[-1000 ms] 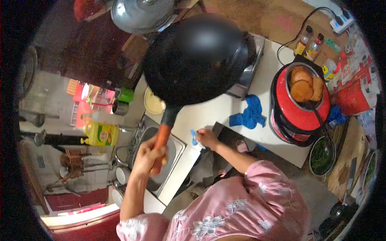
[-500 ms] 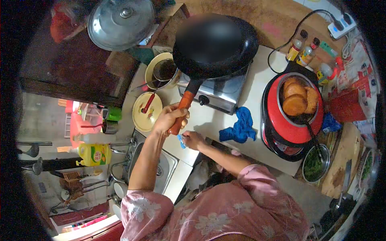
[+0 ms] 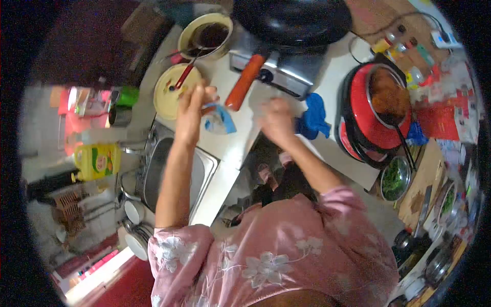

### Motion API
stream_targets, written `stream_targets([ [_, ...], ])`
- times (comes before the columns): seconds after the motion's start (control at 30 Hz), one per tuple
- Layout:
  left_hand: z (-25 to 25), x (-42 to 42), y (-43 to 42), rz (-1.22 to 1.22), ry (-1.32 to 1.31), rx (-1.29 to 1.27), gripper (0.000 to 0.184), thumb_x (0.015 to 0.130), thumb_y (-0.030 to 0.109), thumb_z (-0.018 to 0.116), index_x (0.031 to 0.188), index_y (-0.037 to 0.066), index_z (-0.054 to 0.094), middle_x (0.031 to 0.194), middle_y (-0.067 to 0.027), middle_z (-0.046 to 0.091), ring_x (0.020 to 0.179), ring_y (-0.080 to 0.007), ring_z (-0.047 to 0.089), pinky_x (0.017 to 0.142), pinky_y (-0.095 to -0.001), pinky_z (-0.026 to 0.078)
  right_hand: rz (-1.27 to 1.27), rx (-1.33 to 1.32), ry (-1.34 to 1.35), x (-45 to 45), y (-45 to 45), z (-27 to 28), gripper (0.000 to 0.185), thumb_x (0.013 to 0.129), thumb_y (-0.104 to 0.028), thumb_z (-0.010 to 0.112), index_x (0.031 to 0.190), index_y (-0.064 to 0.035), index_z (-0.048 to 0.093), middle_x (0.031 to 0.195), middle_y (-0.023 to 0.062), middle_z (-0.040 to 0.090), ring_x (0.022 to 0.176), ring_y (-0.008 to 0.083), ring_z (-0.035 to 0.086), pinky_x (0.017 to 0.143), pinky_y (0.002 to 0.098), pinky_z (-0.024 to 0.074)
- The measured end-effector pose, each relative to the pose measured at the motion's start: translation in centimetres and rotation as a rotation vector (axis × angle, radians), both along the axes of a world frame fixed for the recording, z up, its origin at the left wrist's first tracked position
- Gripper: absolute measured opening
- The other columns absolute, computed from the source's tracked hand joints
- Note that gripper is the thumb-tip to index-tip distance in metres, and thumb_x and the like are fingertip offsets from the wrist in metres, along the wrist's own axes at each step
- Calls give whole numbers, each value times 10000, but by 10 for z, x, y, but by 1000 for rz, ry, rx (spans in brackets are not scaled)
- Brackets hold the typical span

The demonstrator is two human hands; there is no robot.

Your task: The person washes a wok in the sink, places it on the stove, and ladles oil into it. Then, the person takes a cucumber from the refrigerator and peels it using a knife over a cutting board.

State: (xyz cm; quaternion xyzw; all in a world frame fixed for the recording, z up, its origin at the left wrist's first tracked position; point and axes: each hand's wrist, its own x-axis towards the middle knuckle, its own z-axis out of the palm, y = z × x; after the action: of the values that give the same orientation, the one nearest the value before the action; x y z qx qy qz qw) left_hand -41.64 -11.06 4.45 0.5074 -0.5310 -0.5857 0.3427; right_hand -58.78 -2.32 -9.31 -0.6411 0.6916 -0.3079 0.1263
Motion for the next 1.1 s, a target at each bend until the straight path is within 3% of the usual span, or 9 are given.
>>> stream_targets([
  [0.2, -77, 56, 132, -25, -3, 499, 396, 828, 365, 439, 1052, 40, 466, 929, -94, 552, 801, -175, 541, 694, -299, 449, -52, 103, 499, -56, 94, -36, 447, 659, -243, 617, 1063, -93, 499, 1142, 180, 401, 1050, 358, 373, 846, 426, 335],
  [0.4, -133, 31, 191, -26, 267, 787, 323, 850, 300, 416, 1037, 42, 463, 893, -95, 548, 793, -170, 544, 678, -286, 469, -86, 719, -466, 5, 99, -39, 301, 803, -224, 496, 999, 3, 513, 805, 181, 560, 791, 275, 556, 728, 357, 423],
  [0.47, -127, 23, 193, 76, 428, 896, 210, 845, 218, 424, 980, 68, 481, 841, -51, 549, 721, -140, 549, 623, -251, 478, 268, 498, -773, 50, 108, 32, 253, 776, -197, 527, 968, -35, 552, 865, 151, 543, 814, 265, 532, 738, 357, 415],
  [0.53, -129, 28, 192, 161, 723, 933, 185, 829, 201, 438, 959, 77, 485, 867, -51, 544, 749, -157, 553, 626, -260, 484, 497, -123, 74, 69, 109, 62, 261, 736, -171, 555, 982, -87, 561, 894, 109, 511, 834, 249, 502, 741, 352, 409],
  [0.6, -154, 44, 195, -18, 1143, 670, 246, 822, 230, 444, 1019, 86, 481, 981, -87, 526, 852, -189, 540, 667, -294, 488, 459, -24, -46, 82, 119, 81, 290, 698, -165, 577, 984, -119, 568, 917, 87, 485, 858, 238, 475, 749, 344, 403],
  [0.8, -96, 42, 179, 334, 771, 534, 689, 798, 544, 347, 1257, 40, 244, 1269, -141, 294, 1153, -257, 309, 955, -385, 264, 639, 156, -611, 99, 125, 101, 283, 770, -146, 530, 1026, -25, 521, 890, 94, 541, 811, 211, 537, 679, 296, 439],
  [0.93, -155, 78, 176, -84, 1296, 627, 728, 770, 608, 308, 1220, 35, 327, 1176, -142, 417, 1113, -261, 360, 937, -366, 280, 105, 667, -1824, 116, 110, 68, 162, 810, -198, 496, 881, -65, 555, 688, 13, 541, 524, 81, 484, 417, 223, 372],
  [1.07, -97, 34, 181, 228, 277, 147, 535, 830, 397, 361, 1187, -1, 363, 1137, -172, 445, 1050, -243, 421, 903, -321, 300, -112, 389, -1228, 135, 120, 25, 175, 811, -194, 437, 805, -46, 529, 802, 96, 564, 751, 202, 540, 631, 328, 434],
  [1.1, -96, 26, 184, 191, -105, -150, 477, 848, 320, 368, 1190, -13, 356, 1153, -183, 432, 1060, -240, 416, 908, -308, 290, -118, 393, -1665, 147, 120, -11, 170, 795, -195, 458, 790, -43, 531, 761, 94, 554, 709, 190, 529, 632, 316, 431],
])
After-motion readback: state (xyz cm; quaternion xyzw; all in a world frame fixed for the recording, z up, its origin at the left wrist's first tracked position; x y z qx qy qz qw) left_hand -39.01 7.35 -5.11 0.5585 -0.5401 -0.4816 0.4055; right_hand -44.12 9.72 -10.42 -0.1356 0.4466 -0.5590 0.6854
